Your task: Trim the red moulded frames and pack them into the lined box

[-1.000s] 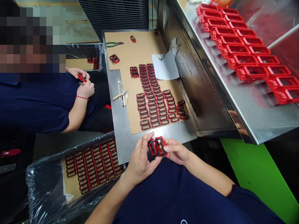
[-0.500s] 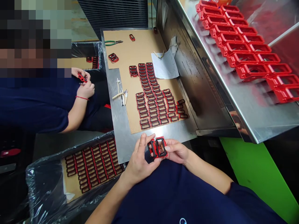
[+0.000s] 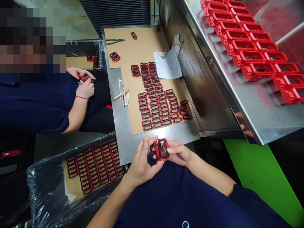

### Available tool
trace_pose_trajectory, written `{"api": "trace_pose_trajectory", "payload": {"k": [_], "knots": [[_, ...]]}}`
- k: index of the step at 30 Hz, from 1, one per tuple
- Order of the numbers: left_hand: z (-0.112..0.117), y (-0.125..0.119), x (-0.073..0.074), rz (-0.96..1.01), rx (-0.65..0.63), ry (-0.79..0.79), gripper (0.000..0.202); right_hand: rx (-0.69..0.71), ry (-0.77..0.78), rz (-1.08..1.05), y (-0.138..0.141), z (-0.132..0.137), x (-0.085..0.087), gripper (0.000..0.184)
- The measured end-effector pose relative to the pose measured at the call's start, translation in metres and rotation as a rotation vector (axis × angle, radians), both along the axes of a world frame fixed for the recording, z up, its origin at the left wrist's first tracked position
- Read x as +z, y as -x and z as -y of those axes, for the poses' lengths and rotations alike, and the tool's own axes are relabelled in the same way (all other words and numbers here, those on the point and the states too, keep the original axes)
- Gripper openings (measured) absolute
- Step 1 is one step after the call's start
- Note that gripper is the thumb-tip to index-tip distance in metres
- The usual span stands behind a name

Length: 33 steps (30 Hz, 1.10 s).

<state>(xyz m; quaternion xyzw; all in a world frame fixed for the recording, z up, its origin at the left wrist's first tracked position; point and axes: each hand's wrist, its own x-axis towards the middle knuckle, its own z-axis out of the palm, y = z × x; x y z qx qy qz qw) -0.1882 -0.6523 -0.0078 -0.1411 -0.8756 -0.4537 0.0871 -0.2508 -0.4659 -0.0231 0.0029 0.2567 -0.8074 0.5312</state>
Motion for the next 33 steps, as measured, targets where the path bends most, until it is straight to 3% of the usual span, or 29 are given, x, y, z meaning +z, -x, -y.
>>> {"api": "trace_pose_trajectory", "payload": {"k": [8, 14, 26, 29, 33], "knots": [[0.001, 0.001, 0.002, 0.01, -0.025, 0.118, 0.098, 0.034, -0.083, 0.012, -0.002, 0.0, -0.002, 0.041], [0.0, 0.004, 0.0, 0.011, -0.043, 0.171, 0.076, -0.003, -0.123, 0.046, -0.003, 0.003, -0.01, 0.037], [-0.003, 0.014, -0.025, 0.067, -0.042, 0.126, 0.058, -0.078, -0.271, 0.05, 0.004, 0.006, -0.022, 0.043], [-0.002, 0.028, -0.033, 0.205, -0.011, -0.008, 0.053, -0.148, -0.365, 0.0, 0.006, 0.002, -0.031, 0.044], [0.018, 0.085, -0.046, 0.351, 0.245, -0.111, 0.051, -0.264, -0.656, -0.092, 0.007, -0.013, -0.066, 0.052]]}}
